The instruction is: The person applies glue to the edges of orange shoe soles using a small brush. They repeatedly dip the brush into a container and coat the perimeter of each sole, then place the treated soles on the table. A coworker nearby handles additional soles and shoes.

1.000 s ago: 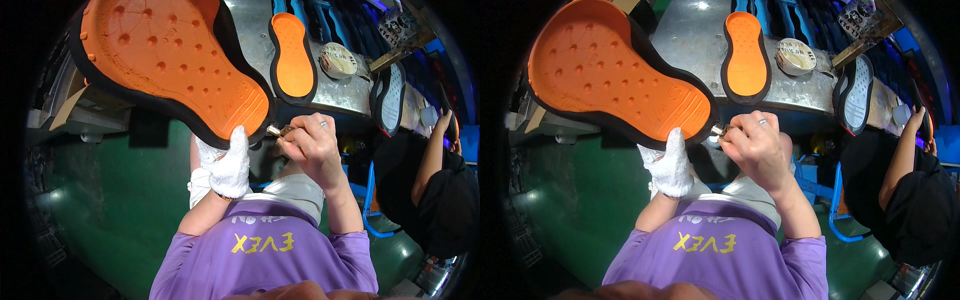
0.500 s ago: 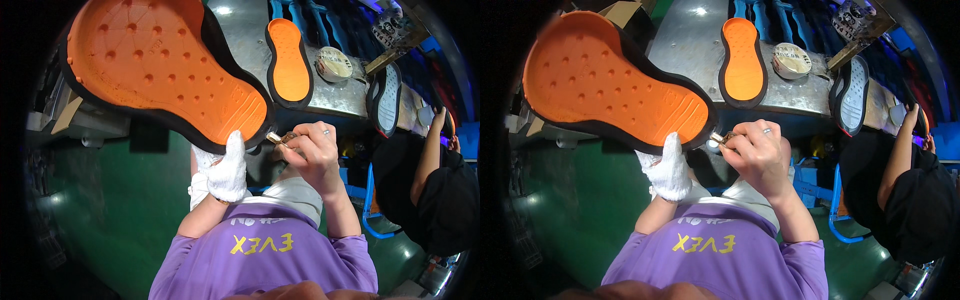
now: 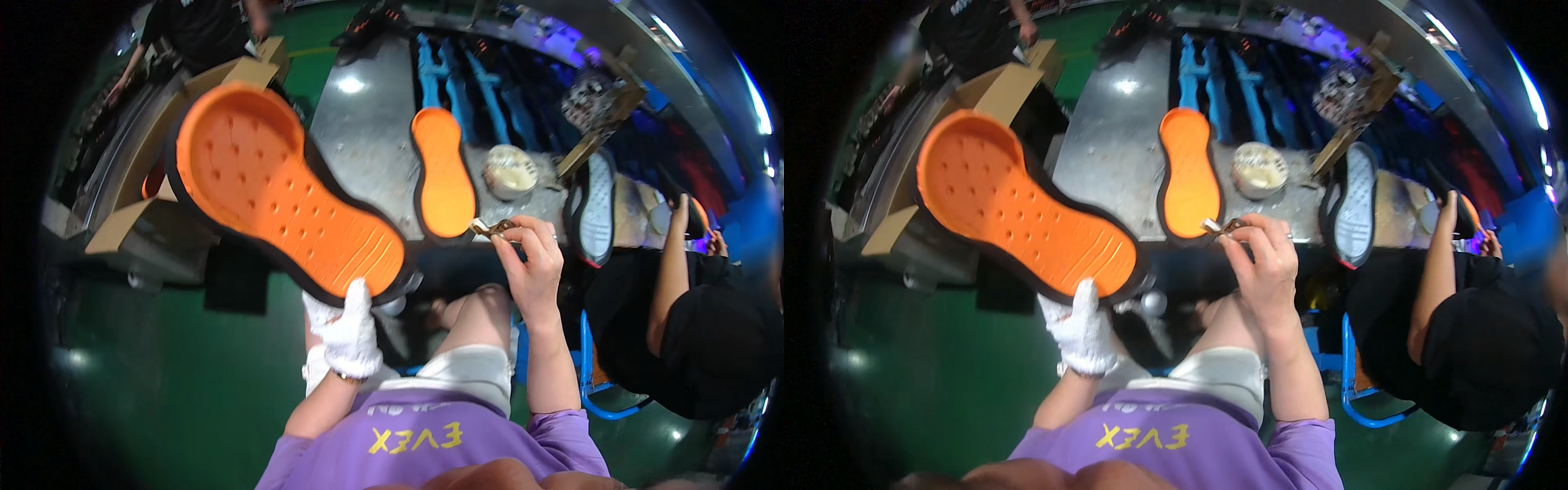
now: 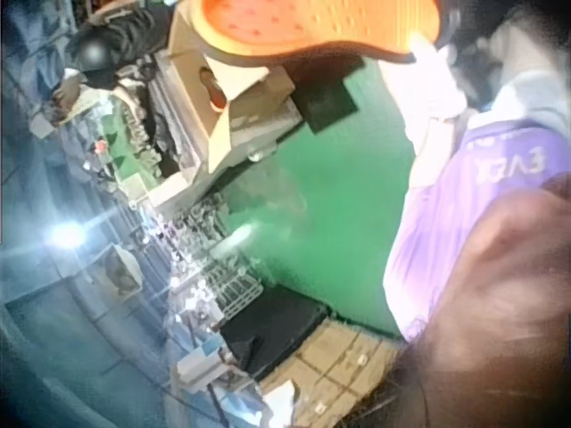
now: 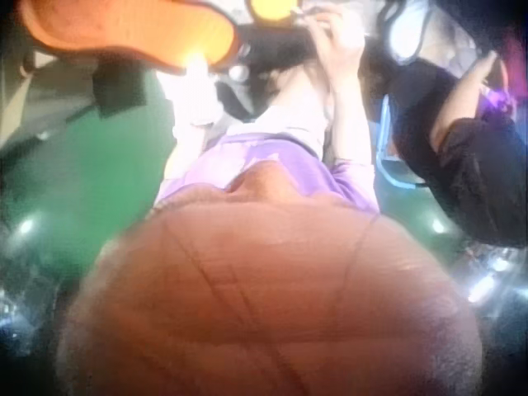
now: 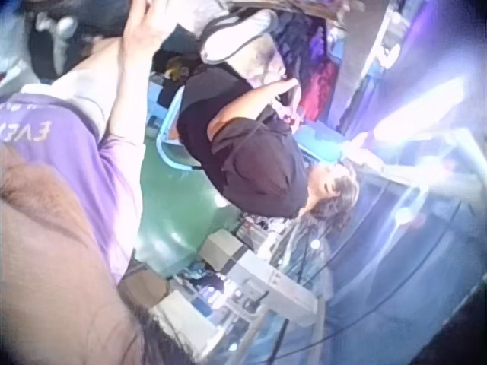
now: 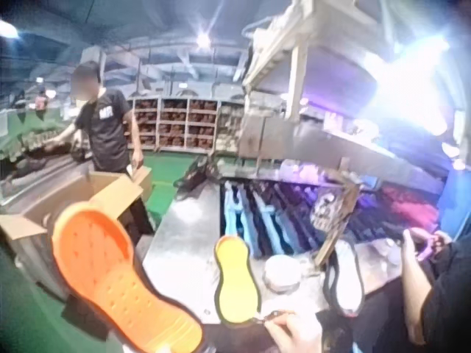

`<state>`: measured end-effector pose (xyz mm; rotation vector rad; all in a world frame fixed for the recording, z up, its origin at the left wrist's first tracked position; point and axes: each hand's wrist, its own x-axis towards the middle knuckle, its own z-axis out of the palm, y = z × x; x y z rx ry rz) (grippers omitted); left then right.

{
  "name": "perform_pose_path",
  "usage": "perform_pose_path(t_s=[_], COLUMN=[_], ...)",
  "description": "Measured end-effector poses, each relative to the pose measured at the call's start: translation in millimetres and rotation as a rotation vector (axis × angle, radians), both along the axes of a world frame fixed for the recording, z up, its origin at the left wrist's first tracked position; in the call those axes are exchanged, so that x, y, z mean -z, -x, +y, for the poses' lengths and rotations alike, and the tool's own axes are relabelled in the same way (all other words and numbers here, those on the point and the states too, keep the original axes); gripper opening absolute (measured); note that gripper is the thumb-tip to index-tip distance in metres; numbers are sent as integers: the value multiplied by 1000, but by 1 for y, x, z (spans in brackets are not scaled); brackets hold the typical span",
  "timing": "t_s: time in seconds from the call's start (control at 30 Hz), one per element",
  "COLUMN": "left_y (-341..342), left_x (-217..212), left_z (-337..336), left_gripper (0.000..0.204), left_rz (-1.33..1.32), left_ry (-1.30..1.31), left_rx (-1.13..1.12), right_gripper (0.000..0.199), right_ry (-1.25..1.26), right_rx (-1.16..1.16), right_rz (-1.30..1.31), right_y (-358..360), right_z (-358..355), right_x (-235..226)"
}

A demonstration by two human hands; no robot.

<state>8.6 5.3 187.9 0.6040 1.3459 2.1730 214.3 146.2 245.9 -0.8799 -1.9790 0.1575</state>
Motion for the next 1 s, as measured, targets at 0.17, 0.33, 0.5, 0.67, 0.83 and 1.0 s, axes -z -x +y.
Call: perform_pose_path(t_s=[0.17, 0.33, 0.5, 0.67, 0.83, 1.0], left_y=[4, 18, 27, 29, 25, 23], left_x=[-4, 6, 21, 26, 10, -7], left_z=[5, 4, 4, 9, 20, 43], left_gripper=[51, 52, 55, 57, 49, 47], left_rz=[-149, -98, -80, -87, -104, -72], left_ry=[-116, -49, -31, -27, -45, -48], left_rx=[-15, -58, -57, -52, -100, -139], right_gripper=[13, 18, 16, 18, 15, 12], right_ry=[-142, -32, -66, -107, -79, -192], right_rx=[239, 293, 262, 272, 237, 228], right_rz=[-225, -523, -690, -782, -614, -495], right_y=[-29, -22, -11, -20, -17, -38], right_z=[87, 146, 172, 185, 158, 145], right_x=[-24, -4, 21, 39, 1, -3])
